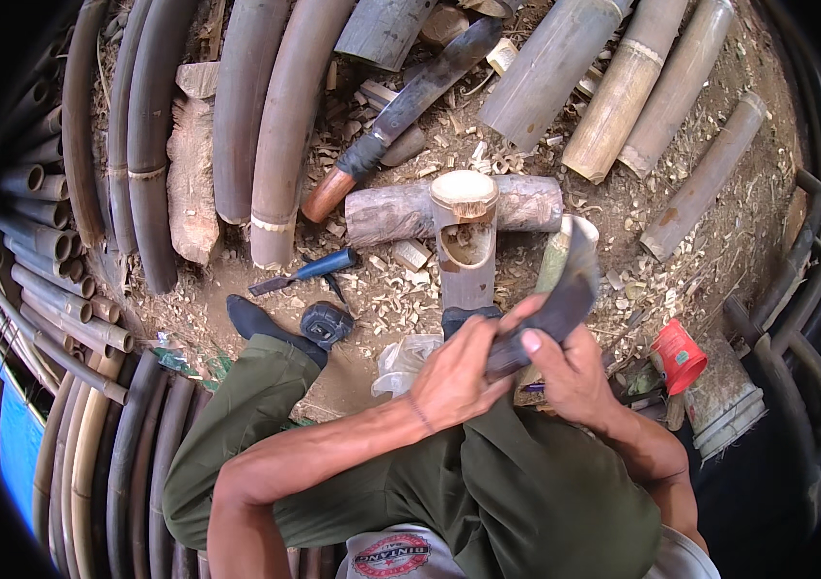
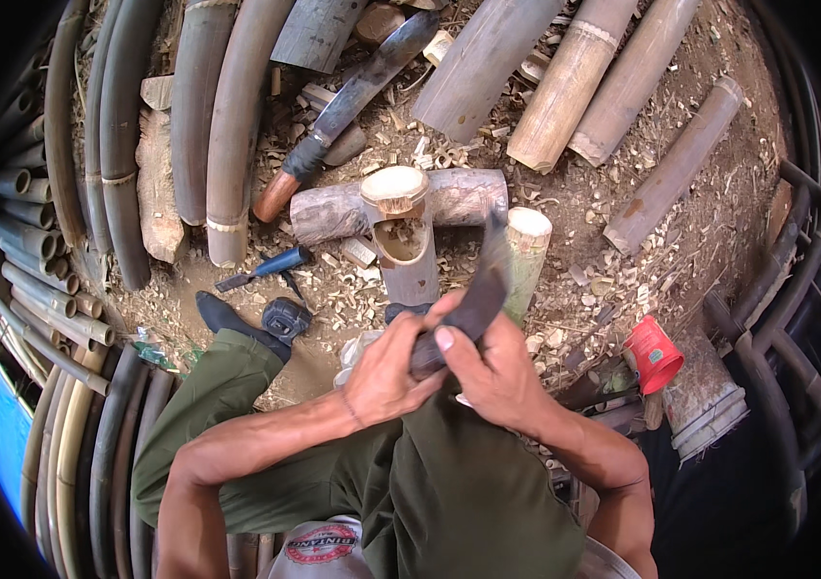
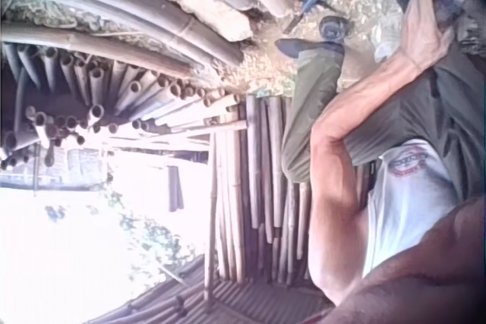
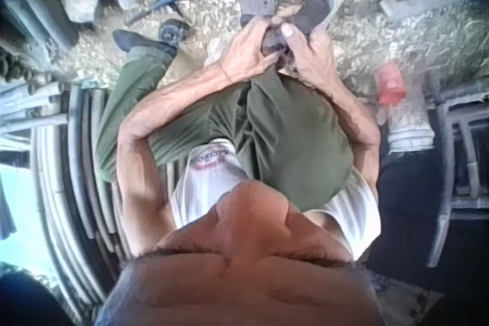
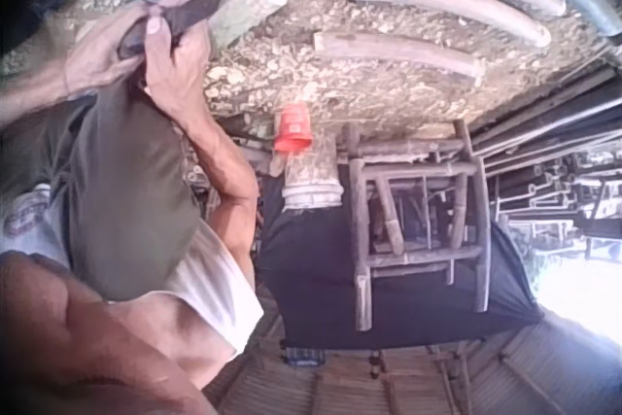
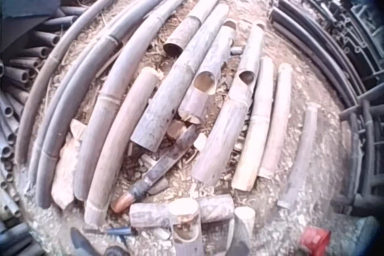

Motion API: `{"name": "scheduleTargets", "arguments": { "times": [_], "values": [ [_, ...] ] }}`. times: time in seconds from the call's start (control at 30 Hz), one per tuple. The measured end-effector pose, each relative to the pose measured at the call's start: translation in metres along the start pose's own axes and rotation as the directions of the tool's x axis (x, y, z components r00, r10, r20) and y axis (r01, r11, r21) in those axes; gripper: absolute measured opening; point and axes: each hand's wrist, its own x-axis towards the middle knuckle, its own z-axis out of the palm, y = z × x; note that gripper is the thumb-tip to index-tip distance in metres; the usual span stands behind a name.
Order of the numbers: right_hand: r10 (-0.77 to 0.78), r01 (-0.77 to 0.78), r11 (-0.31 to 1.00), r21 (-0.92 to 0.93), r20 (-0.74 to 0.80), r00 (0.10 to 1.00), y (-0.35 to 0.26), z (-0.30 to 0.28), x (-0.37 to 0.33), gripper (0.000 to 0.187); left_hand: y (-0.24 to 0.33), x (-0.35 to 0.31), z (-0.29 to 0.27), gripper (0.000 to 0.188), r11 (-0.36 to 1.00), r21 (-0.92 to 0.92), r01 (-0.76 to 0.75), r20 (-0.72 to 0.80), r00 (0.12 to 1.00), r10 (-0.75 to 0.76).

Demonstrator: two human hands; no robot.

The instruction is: The person uses a curved blade to shave and hollow out a bamboo segment held against a wooden log on the ground, then fits it together with other bamboo poles.

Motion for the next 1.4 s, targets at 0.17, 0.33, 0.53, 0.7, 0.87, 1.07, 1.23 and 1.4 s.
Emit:
{"name": "scheduleTargets", "arguments": {
  "times": [0.17,0.33,0.53,0.7,0.87,1.07,1.23,1.4],
  "values": [
    [-0.079,0.045,0.944,-0.327,-0.091,0.993,-0.023,-0.066,0.007,0.035,0.036,0.049,0.027,0.098,0.989,-0.104,-0.103,0.286,0.949,0.129],
    [-0.069,0.472,0.320,-0.822,0.477,0.876,-0.070,-0.077,0.052,0.035,0.024,0.056,0.033,0.069,0.138,-0.961,0.241,0.239,0.971,-0.031],
    [0.199,0.690,0.025,-0.724,0.680,0.706,-0.084,-0.063,0.107,0.018,0.028,0.069,0.050,0.038,-0.433,-0.886,0.166,0.338,0.871,-0.357],
    [0.264,0.666,0.202,-0.718,0.695,0.669,-0.071,-0.065,0.119,0.022,0.040,0.069,0.034,0.032,-0.361,-0.928,0.093,0.280,0.813,-0.511],
    [0.108,0.282,0.617,-0.734,0.434,0.894,-0.005,-0.042,0.060,0.034,0.027,0.048,0.014,0.034,0.270,-0.866,0.421,0.173,0.759,-0.628],
    [-0.172,0.442,0.677,-0.589,0.457,0.873,-0.028,-0.029,0.039,0.047,0.039,0.034,-0.022,0.046,0.675,-0.678,0.291,-0.005,0.916,-0.400],
    [0.161,0.531,0.094,-0.842,0.539,0.827,-0.067,-0.054,0.058,0.042,0.006,0.058,0.028,0.054,0.007,-0.970,0.241,0.234,0.948,-0.213],
    [0.288,0.644,0.046,-0.764,0.627,0.724,-0.077,-0.051,0.078,0.039,0.004,0.063,0.043,0.054,-0.363,-0.894,0.261,0.365,0.895,-0.257]
  ]
}}
